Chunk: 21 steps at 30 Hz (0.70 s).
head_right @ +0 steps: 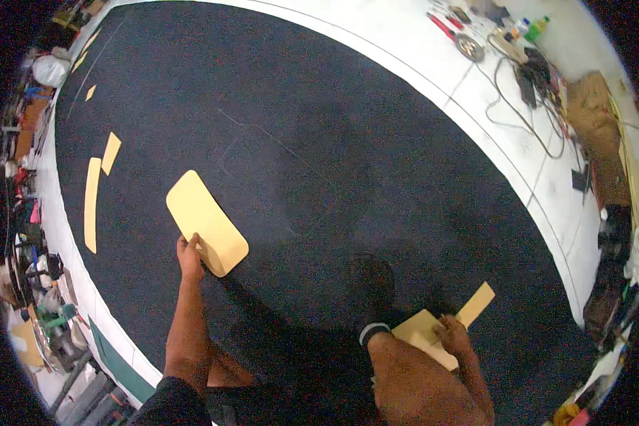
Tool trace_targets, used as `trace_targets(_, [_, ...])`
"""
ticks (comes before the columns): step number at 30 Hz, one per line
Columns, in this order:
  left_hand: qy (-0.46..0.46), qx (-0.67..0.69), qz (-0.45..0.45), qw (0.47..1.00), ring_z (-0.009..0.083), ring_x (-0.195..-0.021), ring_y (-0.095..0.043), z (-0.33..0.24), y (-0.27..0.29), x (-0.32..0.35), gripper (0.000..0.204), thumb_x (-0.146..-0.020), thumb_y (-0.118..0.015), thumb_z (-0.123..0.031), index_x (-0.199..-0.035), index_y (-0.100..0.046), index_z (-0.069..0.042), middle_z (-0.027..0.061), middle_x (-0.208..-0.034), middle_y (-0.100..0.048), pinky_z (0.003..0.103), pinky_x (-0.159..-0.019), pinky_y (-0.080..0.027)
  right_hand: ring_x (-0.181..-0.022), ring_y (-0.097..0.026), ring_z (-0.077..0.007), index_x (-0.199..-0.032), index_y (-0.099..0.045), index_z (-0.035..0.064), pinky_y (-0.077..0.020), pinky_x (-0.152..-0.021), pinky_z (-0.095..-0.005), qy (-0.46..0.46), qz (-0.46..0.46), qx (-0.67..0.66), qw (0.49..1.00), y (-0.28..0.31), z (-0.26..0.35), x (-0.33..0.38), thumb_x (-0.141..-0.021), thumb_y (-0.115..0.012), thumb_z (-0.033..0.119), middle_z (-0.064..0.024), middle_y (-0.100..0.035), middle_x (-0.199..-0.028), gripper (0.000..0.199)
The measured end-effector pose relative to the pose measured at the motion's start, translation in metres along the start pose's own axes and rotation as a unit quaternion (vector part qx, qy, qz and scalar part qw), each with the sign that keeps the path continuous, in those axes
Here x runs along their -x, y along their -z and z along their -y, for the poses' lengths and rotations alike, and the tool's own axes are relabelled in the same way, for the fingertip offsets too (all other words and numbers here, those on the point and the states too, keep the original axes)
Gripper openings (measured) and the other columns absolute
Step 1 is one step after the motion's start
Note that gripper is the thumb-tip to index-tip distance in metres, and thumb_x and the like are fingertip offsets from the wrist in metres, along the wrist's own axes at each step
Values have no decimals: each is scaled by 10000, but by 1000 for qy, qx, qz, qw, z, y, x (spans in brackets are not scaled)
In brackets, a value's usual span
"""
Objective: Trace yellow templates onto a large sheet of black material using a pencil.
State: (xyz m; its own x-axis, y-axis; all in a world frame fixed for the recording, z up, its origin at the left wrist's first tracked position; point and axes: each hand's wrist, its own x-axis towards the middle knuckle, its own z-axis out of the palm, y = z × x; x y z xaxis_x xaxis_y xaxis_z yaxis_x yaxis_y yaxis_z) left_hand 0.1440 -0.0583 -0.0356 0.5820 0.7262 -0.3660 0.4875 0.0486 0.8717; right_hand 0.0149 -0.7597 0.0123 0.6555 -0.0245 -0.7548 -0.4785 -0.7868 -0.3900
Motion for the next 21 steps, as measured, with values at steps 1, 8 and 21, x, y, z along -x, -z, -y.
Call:
trace_targets(1, [-4,22,-12,1000,249,-1095,-598,6,-19,4,389,-973,-640,-110,-1309,-516,41,142,-1195,-625,387,-978,-464,-953,-662,-244,-1086,-632,-5,-533,-890,-403,17,-35,-8,999,14,-19,-2,-967,-702,235,-154,-689,-1001,277])
trace_targets(8, [2,30,36,999,201,-1007,-621,29,14,-27,301,-977,-646,-117,-1231,-585,32,101,-1120,-653,354,-874,-508,-867,-611,-132,-1050,-610,8,-510,-775,-312,2,-179,-256,950,39,0,-33,-1000,-670,201,-45,-657,-947,209])
trace_targets(21, [14,4,56,998,273,-1163,-584,31,1,-26,513,-974,-691,-245,-1373,-482,0,154,-1262,-608,427,-991,-481,-770,-619,-117,-1015,-590,22,-523,-707,-297,-39,-209,-253,944,38,11,-22,-1009,-668,219,-40,-646,-839,213])
